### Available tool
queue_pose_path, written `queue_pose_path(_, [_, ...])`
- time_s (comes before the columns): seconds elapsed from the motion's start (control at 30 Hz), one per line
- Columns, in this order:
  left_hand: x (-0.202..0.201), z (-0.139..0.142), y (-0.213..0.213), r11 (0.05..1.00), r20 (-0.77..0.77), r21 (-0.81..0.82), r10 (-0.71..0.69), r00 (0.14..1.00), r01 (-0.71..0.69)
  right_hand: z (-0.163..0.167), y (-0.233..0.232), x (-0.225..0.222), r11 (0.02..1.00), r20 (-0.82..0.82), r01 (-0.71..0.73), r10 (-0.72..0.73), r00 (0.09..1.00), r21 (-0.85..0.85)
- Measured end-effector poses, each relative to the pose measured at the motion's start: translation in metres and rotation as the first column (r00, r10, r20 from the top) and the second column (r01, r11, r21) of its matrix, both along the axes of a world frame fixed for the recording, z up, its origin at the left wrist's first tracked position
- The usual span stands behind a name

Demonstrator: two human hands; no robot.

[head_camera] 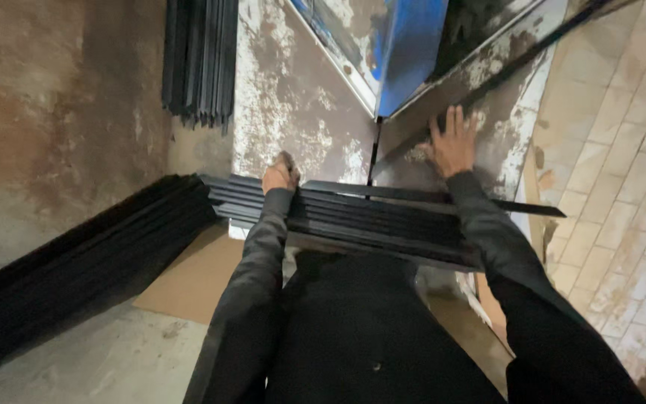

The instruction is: The person aligns black picture frame moulding strips against the fence of a mitre saw table, marks a strip with a pencil, and repositions and stacks the strips. They briefly carry a bundle of strips and wipe a strip with a white cloth.

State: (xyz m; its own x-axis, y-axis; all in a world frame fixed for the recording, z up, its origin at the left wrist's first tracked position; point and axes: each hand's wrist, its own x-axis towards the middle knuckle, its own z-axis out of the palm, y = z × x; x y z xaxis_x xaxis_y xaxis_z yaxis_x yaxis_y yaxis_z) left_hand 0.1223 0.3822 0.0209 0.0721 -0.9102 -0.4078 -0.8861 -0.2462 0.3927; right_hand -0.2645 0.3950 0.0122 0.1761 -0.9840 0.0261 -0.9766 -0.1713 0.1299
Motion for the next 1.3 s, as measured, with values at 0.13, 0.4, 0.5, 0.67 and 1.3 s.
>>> queue_pose_path(0.13, [0.003,0.003,-0.017,0.976,0.05,-0.139,-0.162,0.985,0.168,0.003,0.031,0.025,0.999,-0.019,-0.012,0.013,1.0,0.037])
queue_pose_path(0.4, [-0.027,0.058,-0.131,0.797,-0.126,-0.517,-0.43,0.894,0.311,-0.012,0.077,0.094,0.995,0.093,-0.094,0.093,0.991,0.015])
queue_pose_path(0.5, [-0.011,0.073,-0.151,0.649,-0.487,-0.757,-0.476,0.732,-0.082,-0.022,0.092,0.114,0.99,0.186,-0.085,0.062,0.981,0.117])
queue_pose_path(0.67, [0.055,0.044,-0.081,0.834,0.179,0.079,-0.551,0.815,0.547,-0.027,0.118,0.129,0.998,0.352,-0.013,-0.011,0.936,0.066])
queue_pose_path(1.3, [0.145,0.066,0.017,0.785,-0.249,-0.109,-0.616,0.747,0.61,-0.012,0.164,0.105,0.984,0.512,-0.105,0.019,0.859,0.141])
